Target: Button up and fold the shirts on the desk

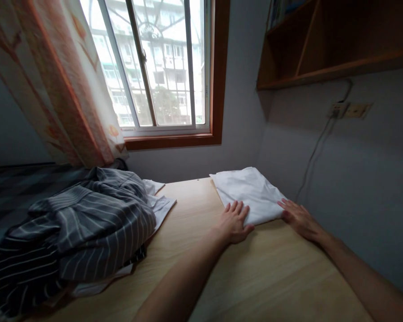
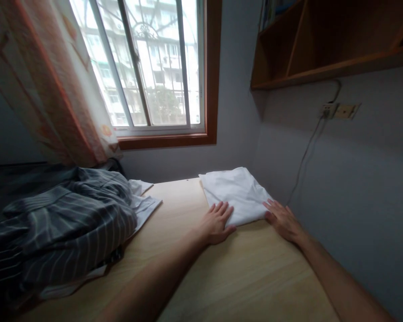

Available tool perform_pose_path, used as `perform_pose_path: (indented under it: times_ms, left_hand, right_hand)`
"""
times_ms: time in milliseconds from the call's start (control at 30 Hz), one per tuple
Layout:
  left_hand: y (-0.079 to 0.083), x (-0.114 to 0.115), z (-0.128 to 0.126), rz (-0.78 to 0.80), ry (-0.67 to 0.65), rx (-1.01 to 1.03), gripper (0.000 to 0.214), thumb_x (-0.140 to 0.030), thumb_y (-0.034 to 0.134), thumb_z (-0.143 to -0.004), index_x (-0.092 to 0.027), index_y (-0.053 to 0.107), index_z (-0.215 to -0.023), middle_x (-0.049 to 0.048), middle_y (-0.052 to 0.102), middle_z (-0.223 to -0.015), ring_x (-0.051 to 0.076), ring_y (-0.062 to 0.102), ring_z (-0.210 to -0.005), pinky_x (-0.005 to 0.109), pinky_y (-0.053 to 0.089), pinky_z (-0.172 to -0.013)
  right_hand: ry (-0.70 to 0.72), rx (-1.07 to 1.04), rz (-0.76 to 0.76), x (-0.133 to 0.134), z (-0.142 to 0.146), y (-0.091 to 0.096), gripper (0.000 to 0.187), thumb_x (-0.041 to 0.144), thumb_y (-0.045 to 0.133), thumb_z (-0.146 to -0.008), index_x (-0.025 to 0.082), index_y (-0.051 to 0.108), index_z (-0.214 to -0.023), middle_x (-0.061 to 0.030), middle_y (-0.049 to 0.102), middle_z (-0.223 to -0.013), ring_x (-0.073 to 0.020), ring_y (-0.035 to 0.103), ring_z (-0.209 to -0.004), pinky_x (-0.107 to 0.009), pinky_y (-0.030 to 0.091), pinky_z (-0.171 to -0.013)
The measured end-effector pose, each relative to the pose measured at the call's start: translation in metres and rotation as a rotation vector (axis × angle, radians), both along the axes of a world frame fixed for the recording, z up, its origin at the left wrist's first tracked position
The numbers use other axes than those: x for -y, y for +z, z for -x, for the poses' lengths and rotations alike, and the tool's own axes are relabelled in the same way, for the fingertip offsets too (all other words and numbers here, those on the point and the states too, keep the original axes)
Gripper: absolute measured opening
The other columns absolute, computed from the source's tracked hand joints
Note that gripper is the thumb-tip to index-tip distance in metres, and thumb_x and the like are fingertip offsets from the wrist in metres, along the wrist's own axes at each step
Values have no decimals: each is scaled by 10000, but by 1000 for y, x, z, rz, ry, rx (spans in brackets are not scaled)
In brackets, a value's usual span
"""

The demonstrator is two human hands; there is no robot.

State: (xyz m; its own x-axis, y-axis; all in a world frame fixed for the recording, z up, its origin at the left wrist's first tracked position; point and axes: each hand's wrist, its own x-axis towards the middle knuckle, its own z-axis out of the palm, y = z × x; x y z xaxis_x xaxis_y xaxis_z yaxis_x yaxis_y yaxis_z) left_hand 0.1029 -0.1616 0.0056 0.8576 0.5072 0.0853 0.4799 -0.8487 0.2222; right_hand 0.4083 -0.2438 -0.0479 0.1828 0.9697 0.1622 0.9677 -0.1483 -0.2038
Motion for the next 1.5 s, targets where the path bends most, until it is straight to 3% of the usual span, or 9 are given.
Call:
perform_pose_path:
  times_ms: [400, 667, 767, 933, 1067, 1167, 1300, 1400, 1500]
  left_hand:
    - [-2, 5, -6, -36, -4, 11, 770, -630, 284, -930, -122, 249, -1508, 191, 217, -1578, 347, 172, -1457, 501, 167, -1161]
    - [32, 48, 96, -137, -81, -32, 659, -598, 437, -905, -162, 440, -1398, 145, 486, -1429, 304, 431, -1315, 466, 291, -1108]
    - [67, 47, 168, -305, 157, 37, 549, -491, 518, -903, -180, 485, -1353, 119, 514, -1405, 280, 444, -1297, 417, 312, -1091]
    - [120, 30, 290, -593, 1051, 160, 583, -537, 536, -863, -128, 548, -1279, 190, 597, -1259, 381, 528, -1155, 481, 407, -935]
    - [127, 19, 341, -361, 1232, 7, 428, -509, 528, -858, -160, 678, -1054, 163, 684, -1063, 360, 636, -939, 402, 453, -756]
    - [129, 17, 337, -449, 1205, 111, 330, -364, 438, -924, -172, 703, -962, 127, 699, -1015, 302, 649, -863, 366, 440, -722]
    - [144, 24, 288, -666, 1034, 559, 345, -358, 423, -957, -146, 695, -956, 102, 686, -954, 241, 622, -855, 340, 439, -770]
    - [142, 51, 227, -544, 621, 767, 266, -305, 477, -943, -163, 679, -845, 56, 661, -833, 175, 604, -781, 290, 445, -749]
    - [115, 97, 167, -202, 131, 706, 254, -267, 463, -961, -169, 664, -842, 49, 664, -843, 137, 606, -752, 247, 458, -704]
  right_hand:
    - [-133, 62, -70, -13, 2, -7, 672, 599, 216, -949, 195, 445, -1435, -97, 386, -1523, -316, 326, -1406, -590, 293, -1095]
    - [-83, 110, -273, -6, -15, -21, 671, 554, 268, -916, 96, 604, -1272, -183, 563, -1357, -316, 452, -1318, -477, 368, -1080]
    - [-78, 111, -375, 0, -19, -27, 620, 534, 310, -888, 108, 648, -1187, -192, 617, -1269, -337, 509, -1250, -487, 409, -1045]
    - [-10, 151, -477, 8, -6, -21, 543, 493, 348, -895, 117, 663, -1127, -232, 605, -1248, -370, 534, -1201, -500, 424, -1014]
    - [1, 179, -543, 11, 17, -7, 526, 481, 342, -914, 113, 671, -1095, -256, 596, -1234, -390, 539, -1177, -499, 434, -985]
    - [-2, 159, -636, 15, 37, 2, 492, 487, 347, -906, 146, 666, -1063, -219, 606, -1211, -375, 563, -1132, -509, 435, -985]
    - [27, 13, -724, 24, 74, 15, 459, 475, 396, -899, 166, 602, -1171, -173, 602, -1197, -339, 557, -1138, -505, 421, -1010]
    - [55, -237, -730, 31, 116, 26, 480, 485, 480, -877, 185, 557, -1244, -155, 605, -1165, -317, 600, -1048, -497, 471, -952]
    - [110, -680, -623, 36, 162, 32, 563, 522, 542, -854, 224, 487, -1328, -148, 580, -1240, -304, 630, -1027, -477, 531, -872]
